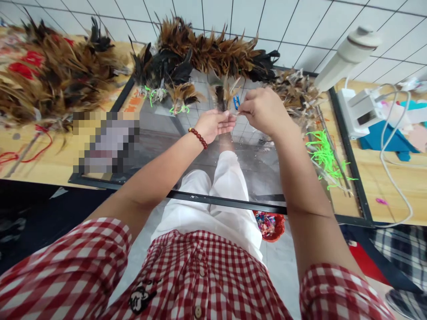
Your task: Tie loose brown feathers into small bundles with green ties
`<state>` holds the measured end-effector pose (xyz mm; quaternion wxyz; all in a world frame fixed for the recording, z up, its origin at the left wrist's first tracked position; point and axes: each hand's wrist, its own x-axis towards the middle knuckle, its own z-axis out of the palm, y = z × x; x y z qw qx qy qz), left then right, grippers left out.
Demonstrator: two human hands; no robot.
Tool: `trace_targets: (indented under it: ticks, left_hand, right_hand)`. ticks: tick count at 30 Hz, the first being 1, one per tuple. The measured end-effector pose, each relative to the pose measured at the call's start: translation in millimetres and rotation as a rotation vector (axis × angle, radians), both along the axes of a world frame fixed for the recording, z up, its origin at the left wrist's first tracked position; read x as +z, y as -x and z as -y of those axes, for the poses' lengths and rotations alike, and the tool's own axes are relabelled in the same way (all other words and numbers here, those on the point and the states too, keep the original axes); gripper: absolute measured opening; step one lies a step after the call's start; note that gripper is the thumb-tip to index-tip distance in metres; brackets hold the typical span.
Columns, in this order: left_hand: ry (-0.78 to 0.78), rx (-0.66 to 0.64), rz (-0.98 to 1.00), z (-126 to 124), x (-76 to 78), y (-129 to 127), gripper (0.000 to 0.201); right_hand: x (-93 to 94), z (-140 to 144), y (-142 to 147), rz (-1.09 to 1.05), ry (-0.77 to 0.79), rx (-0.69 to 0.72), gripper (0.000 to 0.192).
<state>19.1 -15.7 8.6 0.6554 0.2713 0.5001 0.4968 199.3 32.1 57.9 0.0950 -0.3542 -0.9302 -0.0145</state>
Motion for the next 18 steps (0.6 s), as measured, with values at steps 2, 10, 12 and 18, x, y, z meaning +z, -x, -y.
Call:
trace_targets:
  ticks: [2,10,12,18]
  left_hand:
    - [0.008,-0.012,-0.010,0,0.0,0,0.010]
    - [0.017,0.004,-0.052,-2,0.9,-2,0.011]
    - [0.000,-0.022,-0.065,-2,0.2,-3,0.013]
    - [0.024,-0.034,-0.116,-2,-2.6,-5,0.008]
  right_hand:
    - [-1.1,5,7,0.050,-0.078,-0.003,0.035]
    - [-13.5,4,16,-0.006,-0.042,0.039,0.035]
    - [-17.1,0,13,-0.041,-0.017,0.037,0.033]
    - [-11.8,-5,2,-0.203,0.046,0.033,0.028]
